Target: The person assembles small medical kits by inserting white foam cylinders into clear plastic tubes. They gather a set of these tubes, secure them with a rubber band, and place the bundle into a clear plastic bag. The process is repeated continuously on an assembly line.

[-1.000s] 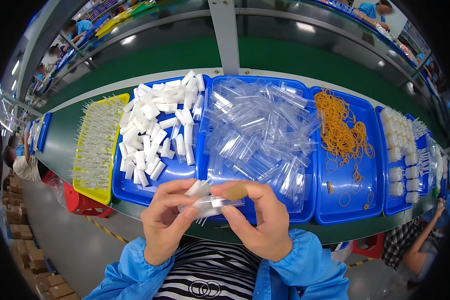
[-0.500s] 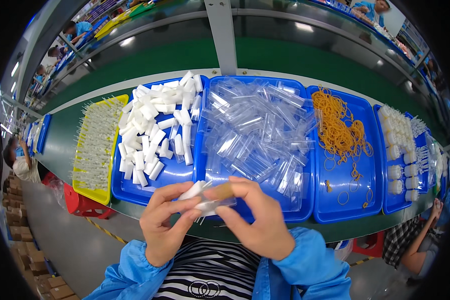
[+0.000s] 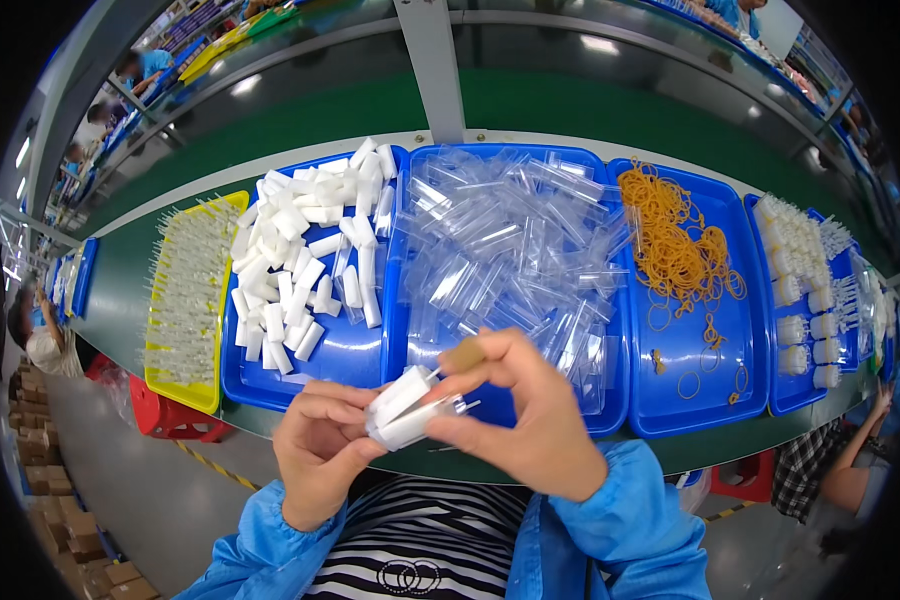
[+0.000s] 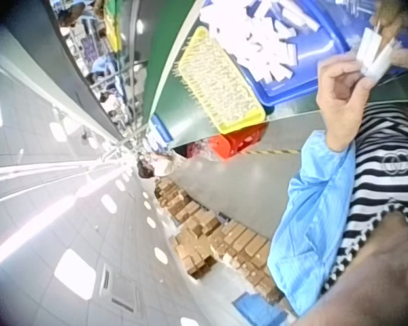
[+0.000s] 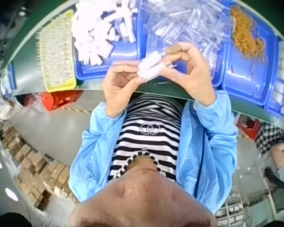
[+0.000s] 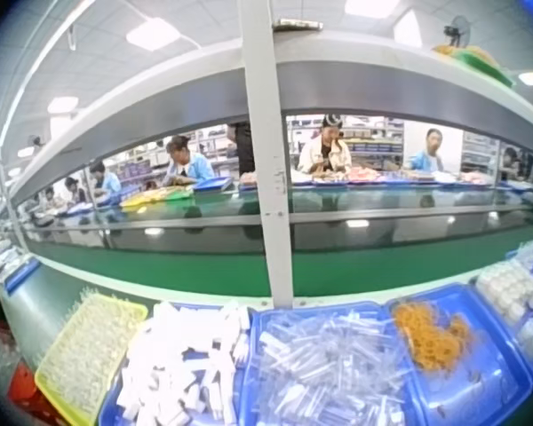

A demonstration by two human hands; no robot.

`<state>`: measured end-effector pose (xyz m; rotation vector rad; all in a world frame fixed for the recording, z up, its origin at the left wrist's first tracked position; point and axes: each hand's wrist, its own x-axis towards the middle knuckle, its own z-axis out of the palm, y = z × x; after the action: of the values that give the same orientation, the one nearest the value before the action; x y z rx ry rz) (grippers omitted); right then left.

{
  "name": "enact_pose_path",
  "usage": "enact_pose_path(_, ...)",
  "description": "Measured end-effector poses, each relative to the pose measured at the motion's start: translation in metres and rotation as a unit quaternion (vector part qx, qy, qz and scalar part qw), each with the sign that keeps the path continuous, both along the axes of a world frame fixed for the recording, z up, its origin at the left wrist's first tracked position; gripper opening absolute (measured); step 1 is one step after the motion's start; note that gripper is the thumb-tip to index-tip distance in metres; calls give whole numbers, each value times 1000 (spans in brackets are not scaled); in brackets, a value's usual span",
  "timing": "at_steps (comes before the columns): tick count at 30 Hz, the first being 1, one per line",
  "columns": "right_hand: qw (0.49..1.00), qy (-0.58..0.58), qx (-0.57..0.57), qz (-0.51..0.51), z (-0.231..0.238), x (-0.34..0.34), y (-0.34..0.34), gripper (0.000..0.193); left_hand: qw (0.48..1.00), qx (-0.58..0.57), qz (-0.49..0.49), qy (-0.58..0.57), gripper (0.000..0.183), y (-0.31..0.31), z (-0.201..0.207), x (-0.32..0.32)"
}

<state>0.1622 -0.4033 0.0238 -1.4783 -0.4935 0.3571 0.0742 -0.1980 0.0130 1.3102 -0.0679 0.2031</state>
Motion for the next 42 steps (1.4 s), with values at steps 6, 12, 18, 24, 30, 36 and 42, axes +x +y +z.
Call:
enact_pose_path(6, 1000, -1, -2, 26, -5, 1, 4, 43, 1000, -3, 1, -5, 36, -1, 2, 1)
enact_pose_path(12, 995, -63, -28, 71, 6, 7, 0, 44, 993, 30, -108, 35, 38, 13, 10, 15)
enact_pose_path(18, 975, -187, -119, 15, 12, 23, -6, 38, 996, 47, -57, 51, 41, 19, 11, 16)
enact_pose_path(24, 781, -488, -385, 59, -1, 22, -6, 32, 996, -6, -1, 90, 43, 16, 8, 12)
enact_pose_path(30, 768, -477, -419, 84, -1, 21, -8, 42, 995, 75, 19, 57, 36, 17, 9, 7)
enact_pose_path(36, 996, -12, 25, -85, 24, 13, 7, 43, 992, 128, 11, 19, 34, 12, 6, 2)
enact_pose_path(42, 998, 29, 38, -35, 10, 0, 21, 42, 988, 152, 7, 31, 34, 9, 9, 1)
